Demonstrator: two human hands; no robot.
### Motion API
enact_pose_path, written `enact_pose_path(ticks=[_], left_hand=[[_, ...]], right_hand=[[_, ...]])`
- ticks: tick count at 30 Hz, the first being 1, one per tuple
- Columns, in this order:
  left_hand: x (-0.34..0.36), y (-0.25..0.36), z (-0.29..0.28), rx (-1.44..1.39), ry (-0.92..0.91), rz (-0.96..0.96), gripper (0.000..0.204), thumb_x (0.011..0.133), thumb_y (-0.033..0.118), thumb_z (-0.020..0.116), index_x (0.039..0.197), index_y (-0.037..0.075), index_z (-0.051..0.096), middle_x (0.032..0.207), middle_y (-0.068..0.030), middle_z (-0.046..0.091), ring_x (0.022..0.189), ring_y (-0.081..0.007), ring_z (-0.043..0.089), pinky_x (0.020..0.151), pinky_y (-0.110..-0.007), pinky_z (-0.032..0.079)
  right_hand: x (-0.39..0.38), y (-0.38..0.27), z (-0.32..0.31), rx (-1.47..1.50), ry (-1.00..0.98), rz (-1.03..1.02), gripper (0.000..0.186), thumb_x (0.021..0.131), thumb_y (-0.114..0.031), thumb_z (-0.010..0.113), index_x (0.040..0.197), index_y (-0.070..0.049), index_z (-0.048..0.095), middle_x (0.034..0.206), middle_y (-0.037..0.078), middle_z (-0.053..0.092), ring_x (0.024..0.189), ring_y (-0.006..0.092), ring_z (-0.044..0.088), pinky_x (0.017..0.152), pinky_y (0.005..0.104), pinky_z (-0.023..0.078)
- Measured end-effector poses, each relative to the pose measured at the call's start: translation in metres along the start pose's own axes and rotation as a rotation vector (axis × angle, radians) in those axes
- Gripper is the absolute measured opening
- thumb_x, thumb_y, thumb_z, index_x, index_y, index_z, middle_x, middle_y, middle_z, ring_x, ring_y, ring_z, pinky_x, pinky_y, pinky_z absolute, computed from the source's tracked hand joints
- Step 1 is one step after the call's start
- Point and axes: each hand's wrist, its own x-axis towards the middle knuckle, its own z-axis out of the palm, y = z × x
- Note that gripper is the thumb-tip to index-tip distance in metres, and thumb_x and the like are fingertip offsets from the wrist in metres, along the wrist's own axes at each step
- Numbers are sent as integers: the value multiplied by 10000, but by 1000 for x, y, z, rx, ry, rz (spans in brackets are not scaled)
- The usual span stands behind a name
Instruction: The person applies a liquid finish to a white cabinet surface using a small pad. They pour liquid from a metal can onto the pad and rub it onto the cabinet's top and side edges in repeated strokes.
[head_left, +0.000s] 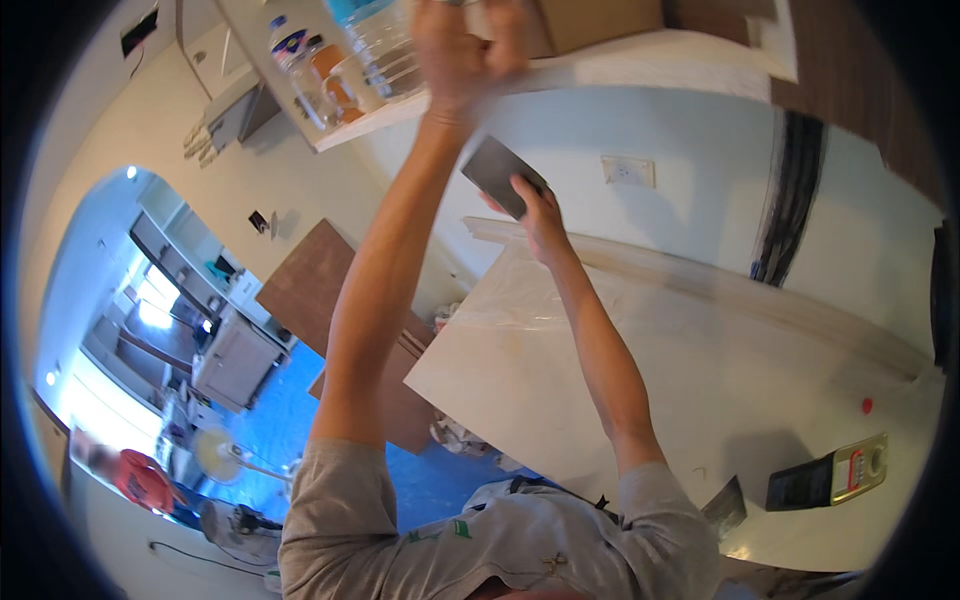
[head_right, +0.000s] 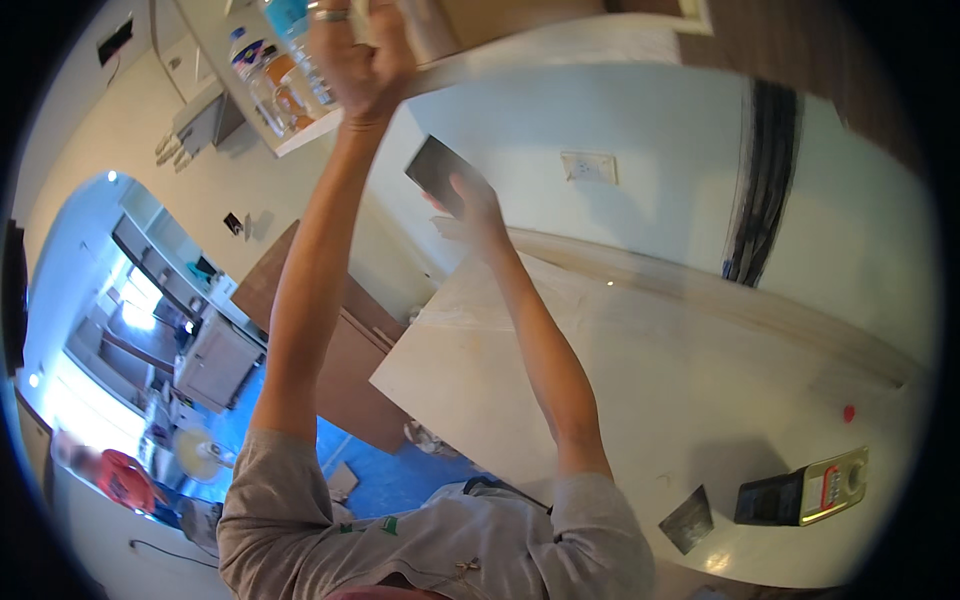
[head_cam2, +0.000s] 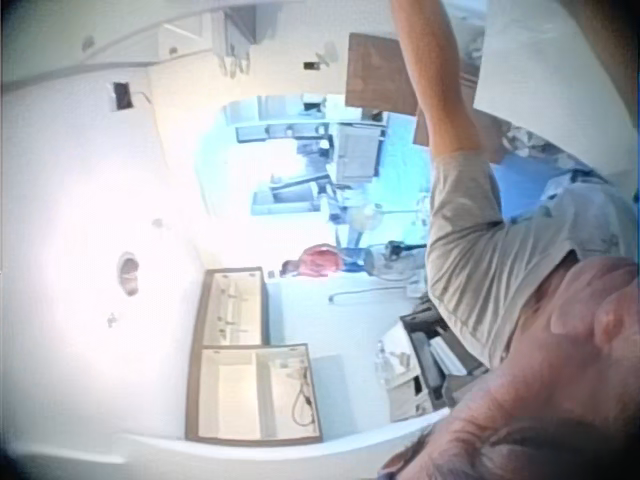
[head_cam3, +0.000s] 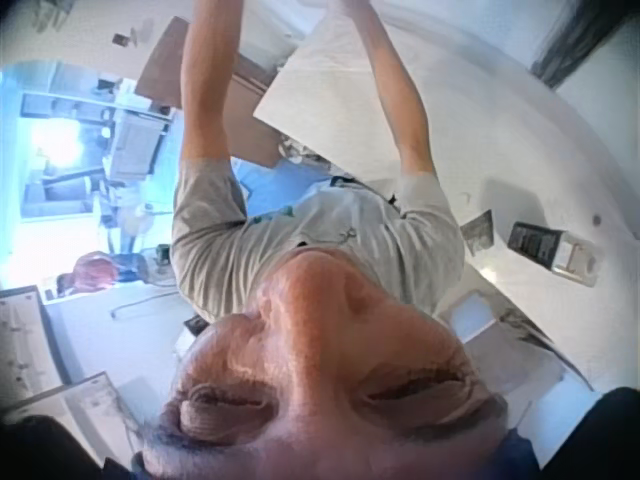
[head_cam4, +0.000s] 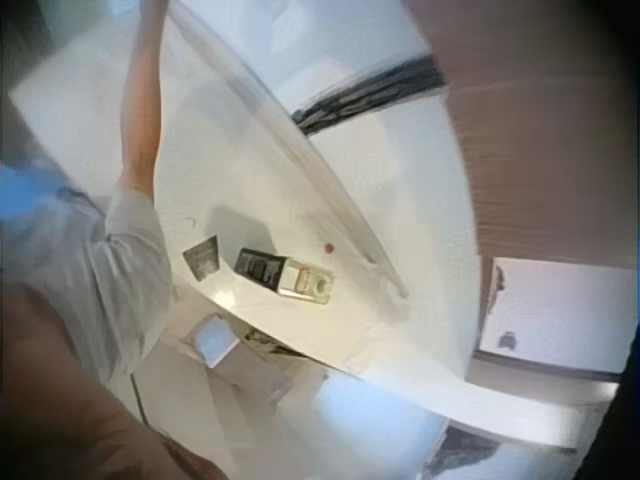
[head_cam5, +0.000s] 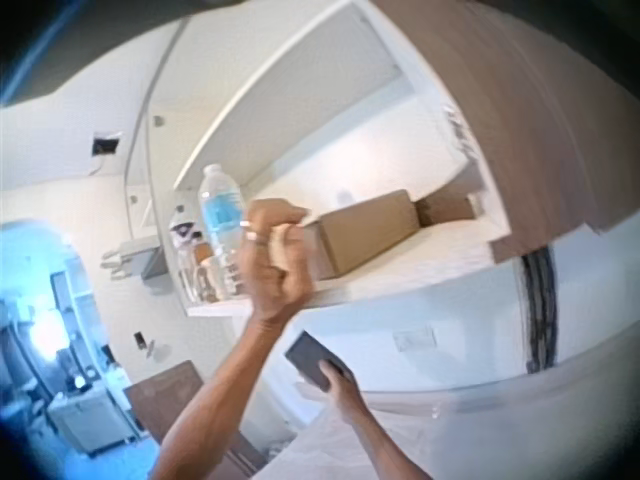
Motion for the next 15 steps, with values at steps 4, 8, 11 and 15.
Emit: enact_pose_path(ticks=[4,8,11,15], left_hand=[[-7,21,-8,-32,-15,-120,93,919,51,591,986,1,631,965,-181,637,924,-328,636,824,-415,495],[-70,89,-49,-176,57,-136,295,830,213,748,1074,62,680,1101,-137,657,998,-321,627,944,-478,461],[-132,138,-54,-975,115,-818,644,931,437,678,1419,67,481,1412,-171,506,1309,-323,498,1133,-496,366],[-185,174,-36,-1838,135,-1018,962,940,623,638,1615,67,238,1627,-141,311,1495,-293,348,1245,-470,245]], right_hand=[[-59,-47,-31,-526,49,-93,304,1010,-325,662,1101,-37,628,986,-16,619,895,90,552,787,255,478],[-125,-164,-24,-955,-207,-83,166,951,-162,726,1016,-21,664,905,-13,616,869,102,553,784,277,447],[-156,-222,9,-1172,-339,-58,126,914,-108,736,983,-13,689,922,39,648,866,134,576,823,301,460],[-155,-230,56,-1522,-185,75,164,908,-126,753,998,-6,684,911,57,671,853,146,592,820,300,467]])
